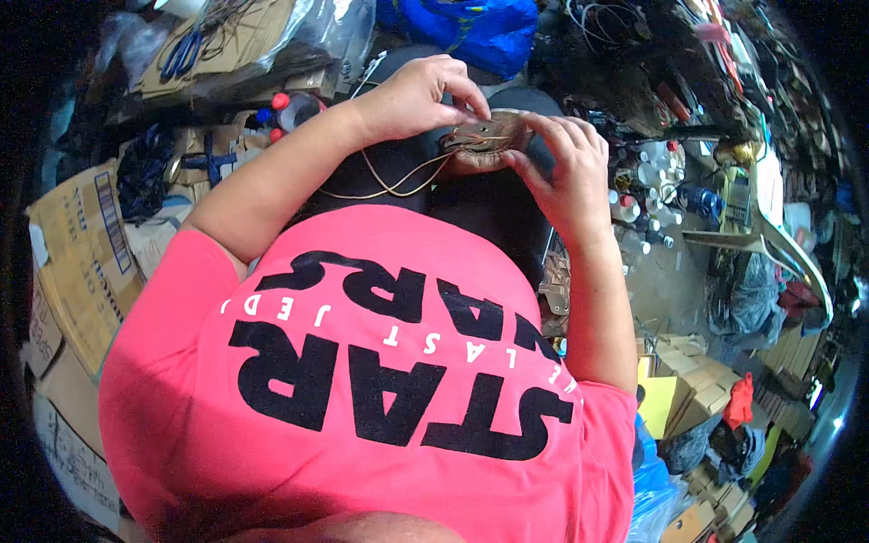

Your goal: The person is manually stitching a piece of leather for a shoe using a needle and thread.

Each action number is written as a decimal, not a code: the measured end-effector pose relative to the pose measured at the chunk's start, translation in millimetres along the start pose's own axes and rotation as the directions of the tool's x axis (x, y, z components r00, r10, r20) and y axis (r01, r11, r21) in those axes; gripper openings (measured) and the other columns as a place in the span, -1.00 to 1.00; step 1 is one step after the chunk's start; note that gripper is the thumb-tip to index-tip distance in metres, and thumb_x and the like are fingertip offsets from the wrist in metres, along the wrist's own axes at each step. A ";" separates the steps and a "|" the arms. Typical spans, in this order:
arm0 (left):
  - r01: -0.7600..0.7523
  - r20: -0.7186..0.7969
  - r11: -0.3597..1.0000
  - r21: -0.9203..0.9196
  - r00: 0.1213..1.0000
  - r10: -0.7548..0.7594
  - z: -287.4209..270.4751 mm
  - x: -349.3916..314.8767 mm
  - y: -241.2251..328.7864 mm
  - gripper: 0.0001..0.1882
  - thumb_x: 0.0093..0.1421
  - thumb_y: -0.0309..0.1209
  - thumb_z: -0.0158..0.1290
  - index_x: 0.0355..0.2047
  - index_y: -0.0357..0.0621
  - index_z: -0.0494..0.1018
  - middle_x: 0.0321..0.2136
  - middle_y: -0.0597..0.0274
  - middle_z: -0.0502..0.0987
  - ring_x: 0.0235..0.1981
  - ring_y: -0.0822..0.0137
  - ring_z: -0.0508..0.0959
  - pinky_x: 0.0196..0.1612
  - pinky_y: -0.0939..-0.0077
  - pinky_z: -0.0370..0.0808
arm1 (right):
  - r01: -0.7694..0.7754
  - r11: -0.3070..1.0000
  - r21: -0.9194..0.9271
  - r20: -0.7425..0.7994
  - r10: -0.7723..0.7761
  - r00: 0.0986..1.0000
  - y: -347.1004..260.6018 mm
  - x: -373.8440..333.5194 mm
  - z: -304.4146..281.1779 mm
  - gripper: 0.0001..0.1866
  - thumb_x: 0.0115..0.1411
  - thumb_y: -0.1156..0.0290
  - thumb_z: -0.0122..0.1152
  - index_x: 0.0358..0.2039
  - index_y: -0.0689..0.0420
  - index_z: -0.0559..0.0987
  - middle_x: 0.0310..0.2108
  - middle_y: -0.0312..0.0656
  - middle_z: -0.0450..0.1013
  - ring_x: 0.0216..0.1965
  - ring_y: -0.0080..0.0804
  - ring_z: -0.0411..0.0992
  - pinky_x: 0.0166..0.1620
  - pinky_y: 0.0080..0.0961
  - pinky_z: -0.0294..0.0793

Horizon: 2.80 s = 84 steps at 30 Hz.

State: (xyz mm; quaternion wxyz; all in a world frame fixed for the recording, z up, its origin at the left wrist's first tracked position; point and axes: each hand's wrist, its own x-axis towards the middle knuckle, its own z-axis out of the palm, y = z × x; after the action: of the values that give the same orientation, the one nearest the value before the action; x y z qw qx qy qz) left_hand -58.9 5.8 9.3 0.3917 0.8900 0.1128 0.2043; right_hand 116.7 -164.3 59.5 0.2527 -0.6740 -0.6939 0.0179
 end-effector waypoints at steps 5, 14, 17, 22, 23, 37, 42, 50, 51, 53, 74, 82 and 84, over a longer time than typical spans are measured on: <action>-0.041 -0.002 0.998 0.039 0.999 0.041 11.1 3.0 2.2 -0.84 -0.04 -0.40 0.25 -0.38 0.11 0.65 -0.54 0.28 0.43 -0.34 0.23 0.45 -0.22 0.36 0.39 | -0.096 0.988 0.124 -0.046 0.103 0.994 13.1 -16.1 14.1 -0.61 -0.08 0.24 0.48 -0.26 0.09 0.56 -0.28 -0.24 0.52 -0.23 -0.27 0.45 -0.08 -0.35 0.38; -0.095 0.011 0.992 0.081 0.995 0.094 17.3 6.1 2.5 -0.84 -0.05 -0.41 0.25 -0.39 0.12 0.65 -0.58 0.28 0.37 -0.38 0.23 0.41 -0.25 0.33 0.37 | -0.176 0.930 0.323 0.020 0.179 0.984 27.4 -21.8 21.6 -0.63 -0.16 0.32 0.53 -0.34 0.15 0.57 -0.32 -0.22 0.48 -0.21 -0.31 0.43 -0.11 -0.41 0.43; -0.114 0.000 0.989 0.089 0.993 0.115 18.9 6.5 2.9 -0.84 -0.04 -0.41 0.25 -0.39 0.13 0.65 -0.58 0.28 0.36 -0.38 0.24 0.41 -0.26 0.33 0.36 | -0.214 0.902 0.376 0.093 0.193 0.977 30.7 -21.5 21.7 -0.64 -0.16 0.34 0.53 -0.34 0.14 0.59 -0.27 -0.21 0.45 -0.13 -0.30 0.41 -0.04 -0.41 0.41; -0.085 0.023 0.992 0.089 0.996 0.083 19.1 4.0 4.0 -0.85 -0.03 -0.40 0.25 -0.39 0.14 0.65 -0.57 0.29 0.34 -0.36 0.24 0.39 -0.23 0.34 0.34 | -0.272 0.826 0.493 0.099 0.257 0.961 31.3 -26.4 28.3 -0.64 -0.14 0.35 0.52 -0.30 0.12 0.62 -0.23 -0.22 0.41 -0.09 -0.34 0.39 0.00 -0.44 0.38; -0.082 0.027 0.992 0.092 0.996 0.080 19.0 3.7 4.3 -0.85 -0.02 -0.39 0.26 -0.39 0.14 0.65 -0.57 0.29 0.34 -0.36 0.24 0.39 -0.23 0.34 0.34 | -0.276 0.817 0.507 0.090 0.268 0.959 31.3 -27.5 29.3 -0.64 -0.14 0.35 0.52 -0.30 0.12 0.62 -0.23 -0.22 0.40 -0.09 -0.35 0.38 0.00 -0.44 0.38; -0.062 0.057 0.990 0.126 0.997 0.055 21.5 3.5 7.1 -0.85 -0.02 -0.38 0.26 -0.37 0.13 0.66 -0.57 0.29 0.33 -0.36 0.23 0.38 -0.23 0.34 0.34 | -0.265 0.810 0.523 0.059 0.275 0.959 33.6 -32.3 34.2 -0.66 -0.13 0.37 0.52 -0.30 0.10 0.62 -0.24 -0.26 0.40 -0.11 -0.38 0.36 0.01 -0.47 0.35; -0.041 0.069 0.993 0.109 0.997 0.034 20.2 4.0 13.1 -0.84 -0.04 -0.44 0.24 -0.38 0.07 0.65 -0.57 0.25 0.35 -0.37 0.22 0.40 -0.26 0.33 0.37 | -0.275 0.795 0.541 0.058 0.291 0.955 33.3 -34.0 34.9 -0.65 -0.14 0.38 0.52 -0.30 0.10 0.62 -0.24 -0.26 0.38 -0.11 -0.39 0.36 0.00 -0.48 0.36; 0.037 0.099 0.983 0.178 0.994 -0.055 20.7 4.3 33.0 -0.83 -0.05 -0.44 0.18 -0.38 -0.05 0.65 -0.54 0.13 0.46 -0.39 0.13 0.51 -0.30 0.31 0.44 | -0.272 0.806 0.526 0.059 0.285 0.957 33.2 -34.3 34.8 -0.65 -0.14 0.37 0.53 -0.29 0.09 0.63 -0.24 -0.26 0.38 -0.12 -0.40 0.36 -0.02 -0.49 0.37; 0.046 0.102 0.984 0.173 0.993 -0.064 20.6 4.9 34.3 -0.82 -0.06 -0.45 0.18 -0.38 -0.06 0.65 -0.54 0.13 0.46 -0.39 0.13 0.51 -0.30 0.31 0.45 | -0.271 0.804 0.530 0.060 0.283 0.957 33.4 -34.4 34.7 -0.65 -0.14 0.37 0.53 -0.29 0.09 0.63 -0.24 -0.26 0.38 -0.12 -0.40 0.36 -0.02 -0.49 0.37; 0.059 0.103 0.983 0.172 0.992 -0.078 19.9 5.9 36.0 -0.81 -0.06 -0.47 0.16 -0.39 -0.07 0.65 -0.54 0.11 0.47 -0.40 0.12 0.52 -0.30 0.31 0.46 | -0.260 0.810 0.525 0.050 0.276 0.960 33.9 -34.6 34.7 -0.64 -0.14 0.37 0.53 -0.29 0.09 0.63 -0.24 -0.27 0.38 -0.12 -0.40 0.36 -0.02 -0.49 0.38; 0.225 0.068 0.974 0.007 0.972 -0.225 32.9 1.7 47.9 -0.83 -0.06 -0.42 0.15 -0.42 -0.08 0.65 -0.43 -0.01 0.54 -0.34 0.03 0.57 -0.22 0.23 0.52 | -0.237 0.795 0.559 0.006 0.281 0.960 33.4 -36.9 37.2 -0.64 -0.14 0.38 0.53 -0.28 0.09 0.63 -0.25 -0.28 0.38 -0.13 -0.41 0.36 -0.04 -0.50 0.37; 0.156 0.132 0.988 0.005 0.979 -0.155 27.5 7.0 41.3 -0.80 0.00 -0.50 0.19 -0.31 -0.06 0.65 -0.49 0.11 0.44 -0.42 0.20 0.51 -0.32 0.43 0.44 | -0.265 0.736 0.623 0.083 0.275 0.958 45.0 -36.3 31.6 -0.75 0.01 0.47 0.40 -0.25 0.11 0.63 -0.26 -0.31 0.44 -0.15 -0.48 0.38 -0.11 -0.58 0.35; 0.124 0.175 0.992 0.018 0.977 -0.125 23.6 10.8 38.0 -0.79 0.00 -0.51 0.20 -0.30 -0.06 0.64 -0.50 0.14 0.42 -0.42 0.22 0.49 -0.32 0.42 0.42 | -0.256 0.734 0.629 0.093 0.257 0.962 49.4 -34.8 30.2 -0.85 0.12 0.54 0.28 -0.26 0.16 0.62 -0.28 -0.32 0.47 -0.17 -0.51 0.39 -0.11 -0.62 0.34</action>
State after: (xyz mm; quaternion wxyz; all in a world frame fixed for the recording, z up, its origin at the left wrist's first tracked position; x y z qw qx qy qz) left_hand -37.0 -31.1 26.1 0.4090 0.8971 0.1339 0.0997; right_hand 149.8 -183.1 3.7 0.4607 -0.6378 -0.5471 0.2858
